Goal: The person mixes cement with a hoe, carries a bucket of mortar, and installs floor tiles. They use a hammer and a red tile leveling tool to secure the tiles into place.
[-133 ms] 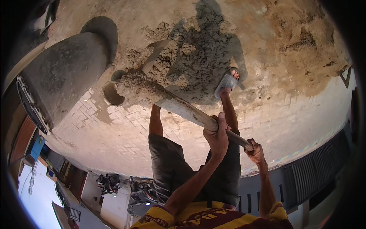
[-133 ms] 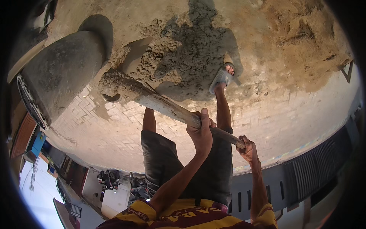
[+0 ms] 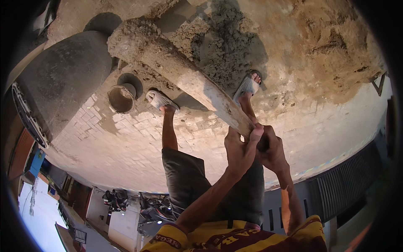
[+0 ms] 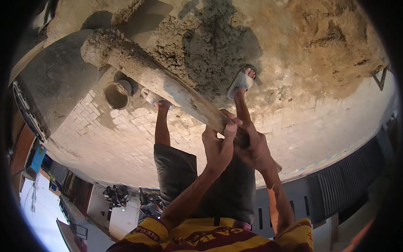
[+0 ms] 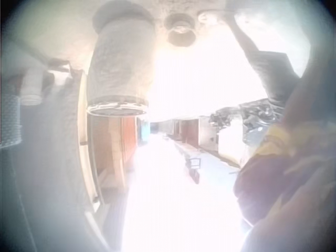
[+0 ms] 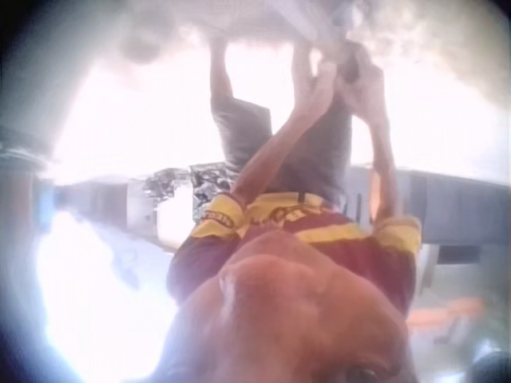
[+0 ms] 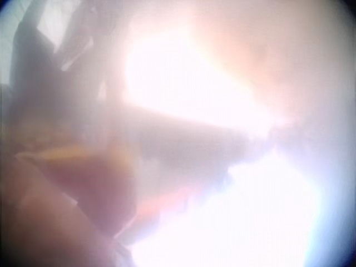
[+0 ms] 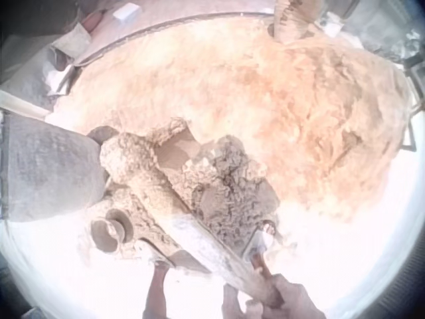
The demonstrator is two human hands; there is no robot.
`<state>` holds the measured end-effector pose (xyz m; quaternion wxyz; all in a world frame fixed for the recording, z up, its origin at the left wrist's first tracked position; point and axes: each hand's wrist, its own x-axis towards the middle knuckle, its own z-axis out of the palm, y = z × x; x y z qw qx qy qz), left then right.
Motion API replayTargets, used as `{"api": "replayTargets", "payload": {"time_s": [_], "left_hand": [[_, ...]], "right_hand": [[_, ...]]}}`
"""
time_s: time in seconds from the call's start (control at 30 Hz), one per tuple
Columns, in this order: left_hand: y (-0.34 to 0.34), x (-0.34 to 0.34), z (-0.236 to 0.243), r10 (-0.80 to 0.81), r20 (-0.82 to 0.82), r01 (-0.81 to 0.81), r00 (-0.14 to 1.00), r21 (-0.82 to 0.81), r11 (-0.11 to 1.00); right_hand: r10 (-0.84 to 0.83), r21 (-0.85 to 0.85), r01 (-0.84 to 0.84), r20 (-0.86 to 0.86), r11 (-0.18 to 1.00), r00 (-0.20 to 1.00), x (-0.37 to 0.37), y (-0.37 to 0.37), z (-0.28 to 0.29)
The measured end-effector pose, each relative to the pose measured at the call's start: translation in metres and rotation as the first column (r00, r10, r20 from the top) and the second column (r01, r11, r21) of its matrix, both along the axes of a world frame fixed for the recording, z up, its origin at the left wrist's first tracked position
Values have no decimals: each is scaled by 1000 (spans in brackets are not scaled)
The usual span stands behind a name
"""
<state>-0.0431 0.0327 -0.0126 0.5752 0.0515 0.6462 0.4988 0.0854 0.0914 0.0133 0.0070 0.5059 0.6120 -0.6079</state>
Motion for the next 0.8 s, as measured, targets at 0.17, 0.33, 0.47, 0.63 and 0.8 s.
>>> {"api": "replayTargets", "payload": {"time_s": [0.17,0.33,0.47,0.63,0.8], "left_hand": [[-56,-2,-23,-81,192,73,978,52,996],[-226,14,-43,-188,121,220,975,-680,700],[-369,15,-15,-347,27,272,938,-678,683],[-310,-16,-37,-423,31,371,905,-541,755],[-74,-118,-130,-548,-55,497,835,-352,793]], "right_hand": [[-172,-19,173,51,985,984,-143,66,-69],[-469,-267,486,128,832,874,-149,-66,-244],[-479,-377,546,262,749,838,-149,-187,-239],[-562,-330,572,136,751,816,-164,-77,-194],[-577,-117,594,150,796,803,-163,182,-309]]}}
